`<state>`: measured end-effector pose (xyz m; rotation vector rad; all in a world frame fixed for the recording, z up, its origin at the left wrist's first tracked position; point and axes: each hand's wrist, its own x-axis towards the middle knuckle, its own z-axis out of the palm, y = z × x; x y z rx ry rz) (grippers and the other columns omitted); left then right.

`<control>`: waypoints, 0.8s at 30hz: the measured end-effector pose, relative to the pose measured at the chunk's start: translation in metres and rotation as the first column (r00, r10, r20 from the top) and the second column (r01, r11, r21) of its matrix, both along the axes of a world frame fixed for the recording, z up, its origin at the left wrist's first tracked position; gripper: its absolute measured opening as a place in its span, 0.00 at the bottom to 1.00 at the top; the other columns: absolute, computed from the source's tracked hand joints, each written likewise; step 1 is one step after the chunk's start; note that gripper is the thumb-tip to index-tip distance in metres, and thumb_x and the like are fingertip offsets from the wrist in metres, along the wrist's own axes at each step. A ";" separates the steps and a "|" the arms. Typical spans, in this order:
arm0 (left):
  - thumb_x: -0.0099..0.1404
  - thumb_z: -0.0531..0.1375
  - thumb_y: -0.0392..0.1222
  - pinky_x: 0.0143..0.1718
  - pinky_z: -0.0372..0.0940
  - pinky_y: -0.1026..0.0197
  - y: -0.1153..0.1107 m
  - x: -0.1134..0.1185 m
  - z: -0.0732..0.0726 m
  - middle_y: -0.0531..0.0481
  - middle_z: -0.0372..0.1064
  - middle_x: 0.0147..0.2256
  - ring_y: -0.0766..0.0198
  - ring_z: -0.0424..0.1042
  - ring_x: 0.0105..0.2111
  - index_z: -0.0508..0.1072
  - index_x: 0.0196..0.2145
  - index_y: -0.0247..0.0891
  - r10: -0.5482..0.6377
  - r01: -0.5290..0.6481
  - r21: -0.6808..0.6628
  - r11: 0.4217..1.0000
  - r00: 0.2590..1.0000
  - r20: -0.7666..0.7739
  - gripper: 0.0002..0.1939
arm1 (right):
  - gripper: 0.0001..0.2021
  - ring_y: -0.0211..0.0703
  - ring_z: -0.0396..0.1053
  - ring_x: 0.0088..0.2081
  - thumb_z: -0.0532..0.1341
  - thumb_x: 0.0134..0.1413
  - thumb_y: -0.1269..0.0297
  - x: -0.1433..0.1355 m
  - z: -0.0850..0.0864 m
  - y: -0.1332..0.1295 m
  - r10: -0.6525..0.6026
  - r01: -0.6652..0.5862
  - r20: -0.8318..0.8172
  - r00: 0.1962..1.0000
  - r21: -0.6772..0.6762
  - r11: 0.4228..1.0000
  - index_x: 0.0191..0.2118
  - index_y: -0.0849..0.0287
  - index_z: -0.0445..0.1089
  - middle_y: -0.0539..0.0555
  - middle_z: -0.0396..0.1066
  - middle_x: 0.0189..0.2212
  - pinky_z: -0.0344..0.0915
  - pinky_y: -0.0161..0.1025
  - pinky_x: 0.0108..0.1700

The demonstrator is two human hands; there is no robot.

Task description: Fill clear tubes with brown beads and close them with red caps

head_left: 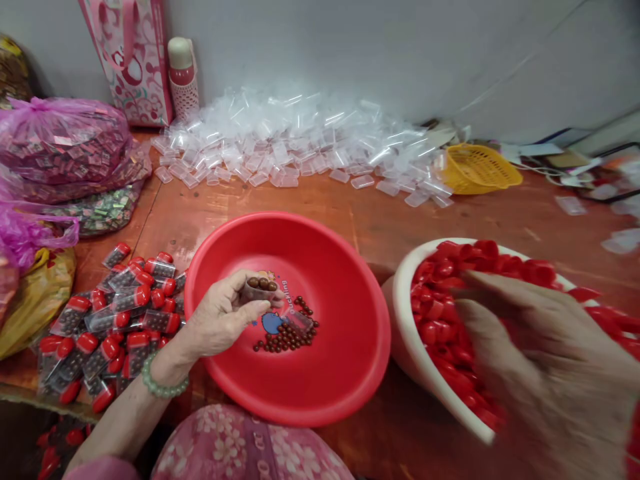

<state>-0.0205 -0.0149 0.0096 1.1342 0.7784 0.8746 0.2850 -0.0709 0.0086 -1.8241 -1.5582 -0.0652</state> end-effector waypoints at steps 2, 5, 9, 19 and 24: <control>0.63 0.62 0.38 0.46 0.69 0.59 0.001 -0.001 0.000 0.44 0.74 0.40 0.63 0.74 0.41 0.69 0.40 0.33 0.001 -0.001 0.020 1.000 1.000 0.015 0.09 | 0.15 0.55 0.74 0.41 0.58 0.58 0.57 0.034 -0.015 -0.005 -0.147 0.182 0.131 0.980 -0.314 0.932 0.45 0.59 0.74 0.64 0.75 0.42 0.69 0.50 0.47; 0.62 0.63 0.37 0.44 0.69 0.60 0.004 -0.002 0.001 0.47 0.73 0.37 0.65 0.73 0.38 0.68 0.39 0.34 0.000 -0.001 0.031 1.000 1.000 0.025 0.09 | 0.19 0.62 0.74 0.44 0.53 0.59 0.55 0.072 -0.047 -0.003 -0.032 0.190 0.234 0.972 -0.696 0.693 0.43 0.63 0.74 0.69 0.74 0.45 0.69 0.51 0.46; 0.61 0.63 0.38 0.39 0.68 0.64 0.006 -0.005 0.001 0.51 0.70 0.33 0.69 0.72 0.34 0.68 0.40 0.35 0.001 -0.005 0.075 0.997 0.998 0.061 0.10 | 0.22 0.59 0.73 0.47 0.51 0.62 0.57 0.088 -0.077 0.003 0.082 0.228 0.330 0.941 -0.791 0.568 0.51 0.69 0.70 0.70 0.71 0.49 0.68 0.46 0.47; 0.56 0.64 0.31 0.41 0.68 0.62 0.004 -0.008 -0.006 0.49 0.71 0.37 0.66 0.74 0.36 0.71 0.48 0.35 -0.064 0.091 -0.084 0.992 0.960 0.274 0.20 | 0.21 0.57 0.75 0.41 0.41 0.67 0.57 0.029 -0.048 0.005 0.051 0.438 0.516 0.855 -0.771 0.462 0.48 0.62 0.67 0.65 0.66 0.48 0.70 0.45 0.37; 0.51 0.61 0.26 0.41 0.68 0.60 0.003 -0.011 -0.001 0.49 0.71 0.36 0.63 0.75 0.36 0.71 0.49 0.36 -0.079 0.135 -0.134 0.982 0.931 0.356 0.26 | 0.16 0.55 0.74 0.30 0.46 0.64 0.54 0.042 -0.055 -0.003 0.022 0.316 0.461 0.887 -0.641 0.700 0.34 0.56 0.66 0.64 0.64 0.40 0.67 0.46 0.28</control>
